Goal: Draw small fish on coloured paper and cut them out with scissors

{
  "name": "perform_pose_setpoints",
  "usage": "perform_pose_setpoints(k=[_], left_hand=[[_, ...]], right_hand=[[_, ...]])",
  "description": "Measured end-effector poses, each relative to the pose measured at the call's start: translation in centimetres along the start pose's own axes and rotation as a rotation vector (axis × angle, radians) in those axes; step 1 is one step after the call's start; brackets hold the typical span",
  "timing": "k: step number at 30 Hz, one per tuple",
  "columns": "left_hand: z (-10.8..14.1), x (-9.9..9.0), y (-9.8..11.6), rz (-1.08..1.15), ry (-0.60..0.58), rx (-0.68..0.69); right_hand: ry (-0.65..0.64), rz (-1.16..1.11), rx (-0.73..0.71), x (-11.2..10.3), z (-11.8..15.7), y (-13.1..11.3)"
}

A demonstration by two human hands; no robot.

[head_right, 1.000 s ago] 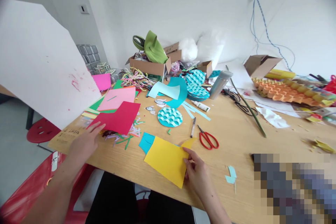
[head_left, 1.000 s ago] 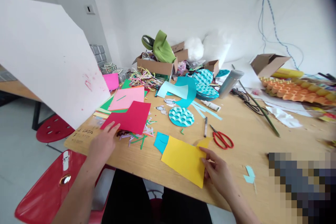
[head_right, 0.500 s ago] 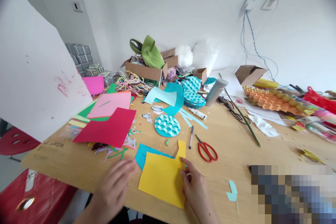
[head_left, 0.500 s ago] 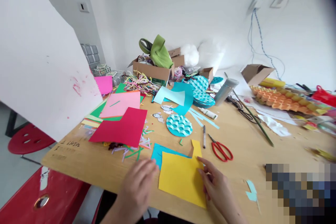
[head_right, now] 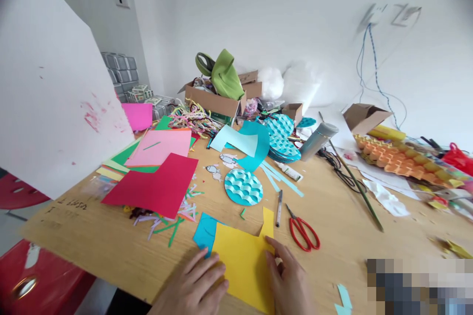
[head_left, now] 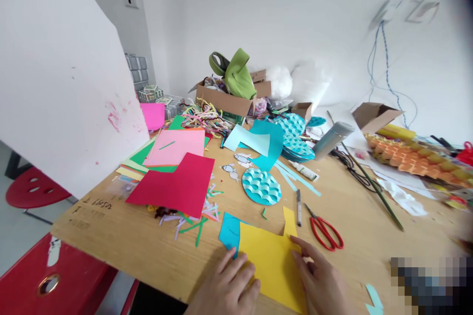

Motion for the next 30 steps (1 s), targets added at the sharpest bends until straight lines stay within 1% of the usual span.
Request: perform_pose_setpoints(k=[2, 3, 4, 6, 7, 9, 10, 11, 13, 14, 16, 18, 20, 22, 25, 27, 30], left_hand=[[0.1, 0.4, 0.0, -0.02, -0.036, 0.018], [0.2, 0.6, 0.0, -0.034, -0.041, 0.029], [0.3, 0.7, 0.0, -0.046, -0.04, 0.039], [0.5, 0.8, -0.1, -0.055, -0.023, 0.039], [0.5, 0.8, -0.2, -0.053, -0.016, 0.034], [0.7, 1.0, -0.3, -0.049, -0.022, 0.029], [0.8, 1.2, -0.3, -0.051, -0.033, 0.034], [1.0, 1.3, -0.3, -0.058, -0.037, 0.04], [1.4, 1.9, -0.4, -0.077, -0.043, 0.059], [1.6, 2.1, -0.5, -0.088, -0.036, 0.069], [2.0, 2.6, -0.5, -0.106, -0.018, 0.092], [2.2, 2.8, -0.5, -0.112, -0.03, 0.111], [1.9, 2.6, -0.4, -0.101, -0.071, 0.101], [1.4, 1.9, -0.2, -0.078, -0.115, 0.059], [0.4, 0.5, 0.0, -0.022, -0.18, 0.01], [-0.1, -0.2, 0.1, 0.019, -0.238, -0.023], [-0.6, -0.8, 0.2, 0.08, -0.282, -0.08]], right_hand=[[0.086, 0.136, -0.084, -0.8, -0.5, -0.7], [0.139, 0.204, -0.121, -1.4, -1.0, -1.4], [0.178, 0.256, -0.156, -1.9, -1.7, -2.4], [0.168, 0.296, -0.23, -2.2, -3.8, -5.6], [0.093, 0.29, -0.289, -1.7, -5.2, -7.7], [-0.077, 0.313, -0.431, 0.1, -8.2, -12.4], [-0.154, 0.379, -0.473, 1.4, -9.8, -14.6], [-0.222, 0.462, -0.478, 2.8, -11.5, -16.4], [-0.25, 0.507, -0.466, 5.1, -14.7, -19.2], [-0.253, 0.529, -0.45, 6.2, -16.0, -20.0], [-0.275, 0.571, -0.412, 7.9, -18.2, -20.8], [-0.307, 0.597, -0.38, 9.0, -19.5, -20.7], [-0.342, 0.606, -0.352, 9.6, -20.2, -20.3], [-0.368, 0.598, -0.324, 9.8, -20.5, -20.0], [-0.394, 0.565, -0.291, 9.9, -20.6, -20.1], [-0.397, 0.522, -0.285, 9.6, -20.5, -20.7], [-0.383, 0.408, -0.304, 7.7, -19.6, -21.5]])
Point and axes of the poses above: each hand's wrist, its own z-axis away from the middle knuckle, its own x-axis out of the palm, y = z × x, the point moved 5 cm from there along -z, towards the middle knuckle, and after that the axes turned 11 degrees about z, right-handed, at the moved point
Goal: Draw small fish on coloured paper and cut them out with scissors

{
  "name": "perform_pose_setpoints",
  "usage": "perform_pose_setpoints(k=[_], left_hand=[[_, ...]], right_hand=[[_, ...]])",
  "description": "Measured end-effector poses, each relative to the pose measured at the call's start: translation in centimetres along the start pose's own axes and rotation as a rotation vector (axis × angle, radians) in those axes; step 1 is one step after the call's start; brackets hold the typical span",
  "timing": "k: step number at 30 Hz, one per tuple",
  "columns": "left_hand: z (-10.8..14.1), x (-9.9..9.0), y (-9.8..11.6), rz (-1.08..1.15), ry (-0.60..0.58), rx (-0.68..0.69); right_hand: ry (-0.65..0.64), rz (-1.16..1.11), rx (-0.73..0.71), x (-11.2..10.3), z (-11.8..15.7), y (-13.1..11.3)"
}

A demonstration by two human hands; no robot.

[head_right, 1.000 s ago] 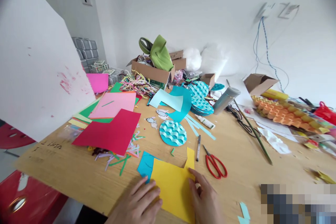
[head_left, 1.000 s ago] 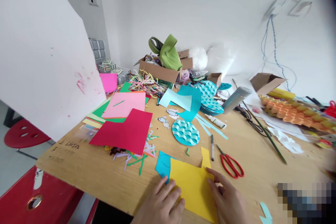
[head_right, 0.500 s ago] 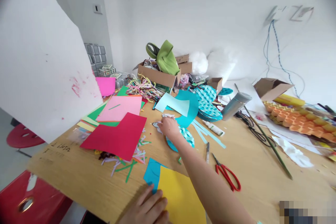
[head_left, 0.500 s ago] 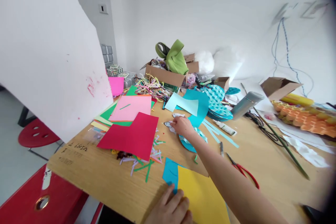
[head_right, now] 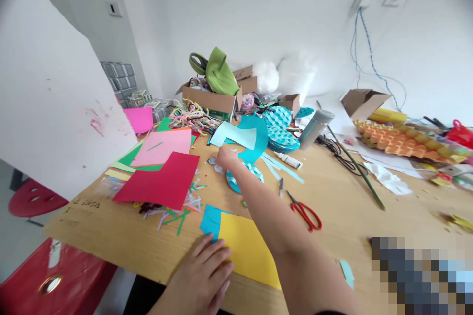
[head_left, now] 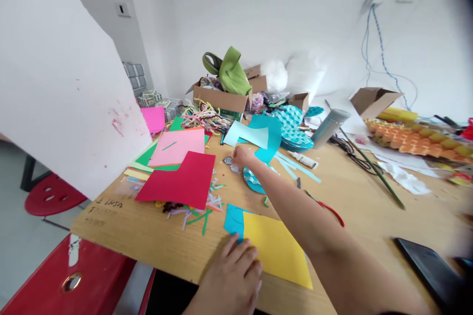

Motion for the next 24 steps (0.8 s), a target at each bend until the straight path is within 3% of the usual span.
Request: perform_pose_setpoints(k=[3, 5, 7, 8, 11, 14, 19, 24], left_hand=[[0.0, -0.3, 0.1, 0.047, 0.0, -0.037], [0.1, -0.3, 0.2, 0.07, 0.005, -0.055], [0.2, -0.3, 0.2, 0.097, 0.0, -0.071], [0.2, -0.2, 0.2, 0.109, -0.006, -0.081], [0.2, -0.3, 0.2, 0.142, -0.036, -0.123], [-0.2, -0.6, 0.3, 0.15, -0.064, -0.149], [-1.4, -0.3, 0.7, 0.033, -0.172, -0.203], [-2.3, 1.1, 1.1, -0.118, -0.159, -0.306]], right_hand=[[0.055, -0.132, -0.069, -1.3, 4.1, 0.9], [0.065, -0.216, -0.112, -0.8, 8.2, 2.4], [0.029, -0.311, -0.128, 1.0, 12.4, 4.2], [-0.007, -0.486, -0.112, 2.3, 14.2, 5.1], [-0.069, -0.766, -0.007, 6.0, 17.8, 7.2], [-0.086, -0.799, 0.066, 8.1, 18.4, 7.8], [-0.088, -0.702, 0.02, 8.7, 17.4, 7.6], [0.069, -0.525, -0.04, 8.4, 17.6, 7.8]])
Point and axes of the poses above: each hand's wrist, its own z-axis away from the middle knuckle, its own x-axis out of the palm, y = z × x, the point moved 5 cm from there along -z, towards the middle knuckle, and after that the axes turned 11 degrees about z, right-handed, at the moved point
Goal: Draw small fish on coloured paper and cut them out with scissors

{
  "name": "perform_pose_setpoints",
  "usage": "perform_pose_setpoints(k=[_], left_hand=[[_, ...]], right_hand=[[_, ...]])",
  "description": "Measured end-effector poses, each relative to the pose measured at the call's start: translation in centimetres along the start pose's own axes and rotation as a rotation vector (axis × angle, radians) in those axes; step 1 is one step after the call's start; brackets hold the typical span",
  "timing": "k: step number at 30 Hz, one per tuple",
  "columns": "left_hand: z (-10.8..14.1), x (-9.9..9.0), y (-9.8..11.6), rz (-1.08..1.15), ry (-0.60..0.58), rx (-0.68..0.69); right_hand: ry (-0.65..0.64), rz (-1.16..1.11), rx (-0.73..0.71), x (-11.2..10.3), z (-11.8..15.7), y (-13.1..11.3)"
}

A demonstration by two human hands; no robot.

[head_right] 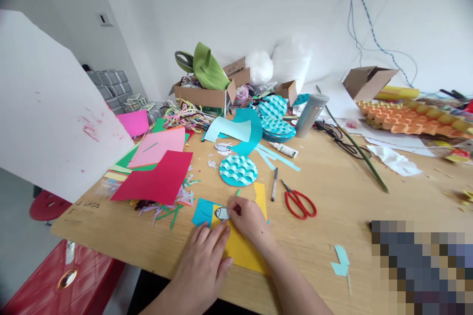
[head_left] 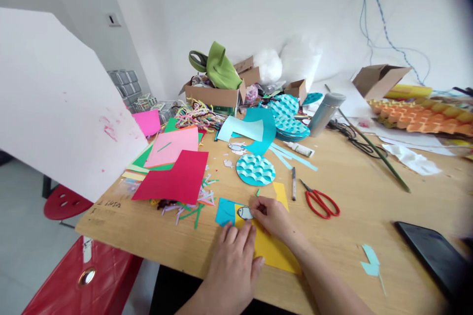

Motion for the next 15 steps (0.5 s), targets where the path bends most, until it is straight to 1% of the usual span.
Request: perform_pose_setpoints(k=[4, 10, 12, 15], left_hand=[[-0.2, 0.8, 0.3, -0.063, -0.035, -0.052], [-0.3, 0.8, 0.2, -0.095, -0.045, -0.047], [-0.3, 0.8, 0.2, -0.098, -0.048, -0.055], [-0.3, 0.7, 0.2, -0.106, -0.05, -0.06]], right_hand=[[0.041, 0.108, -0.054, -0.1, 0.2, -0.3], [0.091, 0.184, -0.073, 0.0, 0.6, -0.8], [0.13, 0.165, -0.091, -0.6, 0.8, -0.9], [0.256, 0.067, -0.072, -2.9, 1.1, -0.6]])
Point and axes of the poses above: each hand's wrist, its own z-axis away from the middle knuckle, its own x-axis out of the palm, y = z × x, the point moved 5 cm from there along -z, towards the middle knuckle, and after that the axes turned 11 degrees about z, right-handed, at the moved point
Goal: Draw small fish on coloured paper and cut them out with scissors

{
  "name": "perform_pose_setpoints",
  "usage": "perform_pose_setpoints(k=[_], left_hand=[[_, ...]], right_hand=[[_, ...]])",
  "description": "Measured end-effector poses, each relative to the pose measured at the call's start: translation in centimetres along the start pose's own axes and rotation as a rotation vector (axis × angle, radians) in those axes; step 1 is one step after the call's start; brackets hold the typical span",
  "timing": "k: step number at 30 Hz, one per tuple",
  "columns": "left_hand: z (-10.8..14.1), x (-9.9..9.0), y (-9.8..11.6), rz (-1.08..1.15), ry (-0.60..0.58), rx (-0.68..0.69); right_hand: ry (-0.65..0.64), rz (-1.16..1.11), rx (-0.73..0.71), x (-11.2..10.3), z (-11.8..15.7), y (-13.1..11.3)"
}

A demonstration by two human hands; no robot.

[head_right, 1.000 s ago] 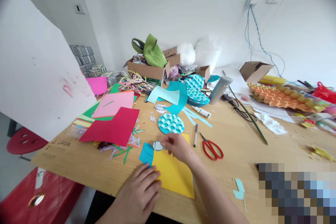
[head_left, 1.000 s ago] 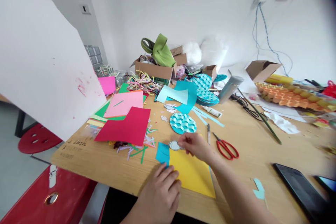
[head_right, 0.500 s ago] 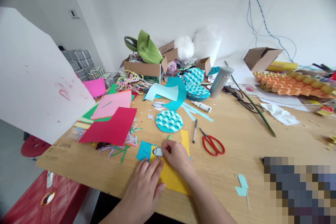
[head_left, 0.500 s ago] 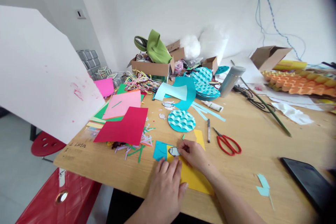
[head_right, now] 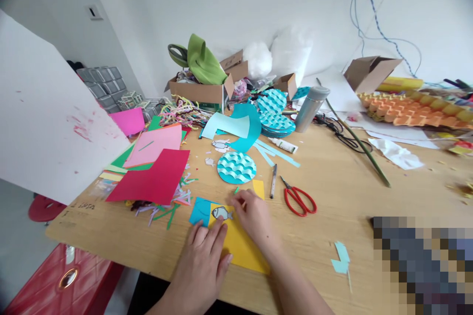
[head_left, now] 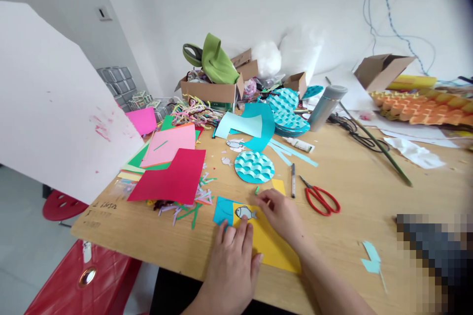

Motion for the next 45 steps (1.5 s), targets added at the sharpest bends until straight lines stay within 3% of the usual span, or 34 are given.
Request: perform_pose_setpoints(k=[3, 6, 12, 18, 41, 45], left_hand=[[-0.1, -0.1, 0.0, -0.008, 0.004, 0.007], [-0.2, -0.1, 0.0, -0.016, 0.016, 0.017], [-0.1, -0.1, 0.0, -0.009, 0.016, 0.01], [-0.1, 0.0, -0.1, 0.007, -0.006, -0.007], [-0.1, 0.3, -0.3, 0.008, -0.034, -0.038], [-0.1, 0.3, -0.3, 0.006, -0.011, -0.036]], right_hand=[[0.121, -0.072, 0.095, -2.5, -0.4, 1.0], [0.048, -0.134, 0.099, -3.2, -0.6, 1.4], [-0.248, -0.051, -0.16, -1.0, 0.0, -0.1], [-0.358, 0.07, -0.216, 0.7, 0.7, 0.2], [-0.311, 0.094, -0.221, 1.2, 0.6, 0.2], [-0.229, 0.007, -0.238, -0.1, 0.3, -0.2]])
Point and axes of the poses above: each hand's wrist, its own z-axis away from the middle knuckle, its own x-axis out of the palm, y = z × x, the point moved 5 cm from there along -z, towards the middle knuckle, and after that the axes turned 11 degrees about z, right-handed, at the moved point
